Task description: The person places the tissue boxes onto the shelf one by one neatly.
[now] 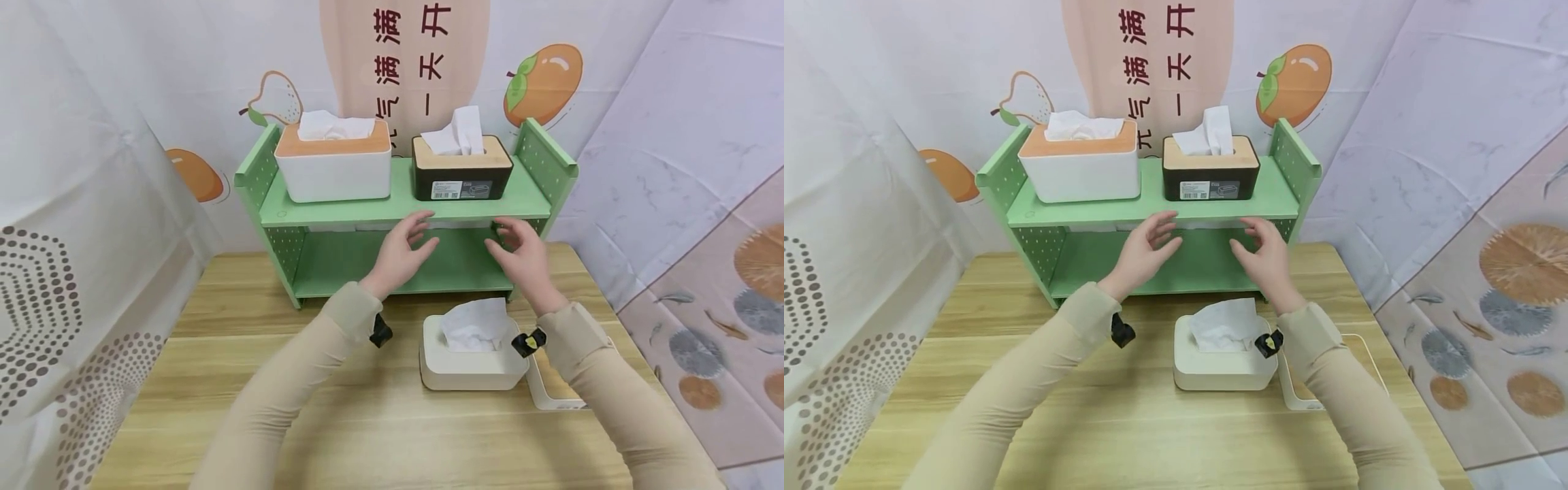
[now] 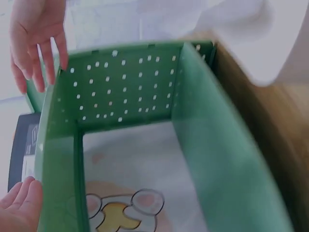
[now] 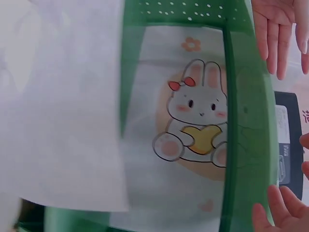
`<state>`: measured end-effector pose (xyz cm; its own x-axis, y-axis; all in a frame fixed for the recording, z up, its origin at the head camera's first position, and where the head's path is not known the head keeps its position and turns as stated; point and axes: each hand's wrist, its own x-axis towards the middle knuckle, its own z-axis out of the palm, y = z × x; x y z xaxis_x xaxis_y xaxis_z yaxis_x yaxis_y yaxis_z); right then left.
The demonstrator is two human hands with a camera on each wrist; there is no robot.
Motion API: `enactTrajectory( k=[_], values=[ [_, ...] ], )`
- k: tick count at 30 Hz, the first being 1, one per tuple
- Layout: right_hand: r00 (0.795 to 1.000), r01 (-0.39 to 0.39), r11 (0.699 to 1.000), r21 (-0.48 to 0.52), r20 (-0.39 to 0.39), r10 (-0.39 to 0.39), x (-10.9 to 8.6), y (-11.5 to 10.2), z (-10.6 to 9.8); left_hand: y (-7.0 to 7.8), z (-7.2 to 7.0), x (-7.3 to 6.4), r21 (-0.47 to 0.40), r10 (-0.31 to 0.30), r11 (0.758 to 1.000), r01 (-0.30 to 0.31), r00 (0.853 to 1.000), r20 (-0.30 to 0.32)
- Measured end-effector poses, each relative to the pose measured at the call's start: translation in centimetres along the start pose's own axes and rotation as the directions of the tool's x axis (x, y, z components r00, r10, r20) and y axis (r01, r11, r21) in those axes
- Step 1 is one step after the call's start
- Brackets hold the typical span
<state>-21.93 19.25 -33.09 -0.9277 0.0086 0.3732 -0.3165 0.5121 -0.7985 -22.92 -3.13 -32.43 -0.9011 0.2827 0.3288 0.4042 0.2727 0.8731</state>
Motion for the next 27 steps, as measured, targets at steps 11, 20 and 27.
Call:
enactTrajectory(
  k=[11,20,27],
  values=[
    [0.99,-0.049,0.998,0.051,0.138,0.041,-4.5,2.3,0.8,-2.0,1.8,-4.2,0.014,-0.02,1.0,0.019,0.997,0.072],
    [0.968,-0.056,0.998,0.007,0.247,0.052,-7.6,4.4,1.0,-4.0,2.7,-7.0,0.067,-0.044,0.997,0.035,0.991,0.127],
    [0.961,-0.001,1.0,-0.028,0.276,0.009,-10.1,5.7,0.0,-5.5,2.8,-9.4,0.052,-0.108,0.994,0.099,0.972,0.208]
  ],
)
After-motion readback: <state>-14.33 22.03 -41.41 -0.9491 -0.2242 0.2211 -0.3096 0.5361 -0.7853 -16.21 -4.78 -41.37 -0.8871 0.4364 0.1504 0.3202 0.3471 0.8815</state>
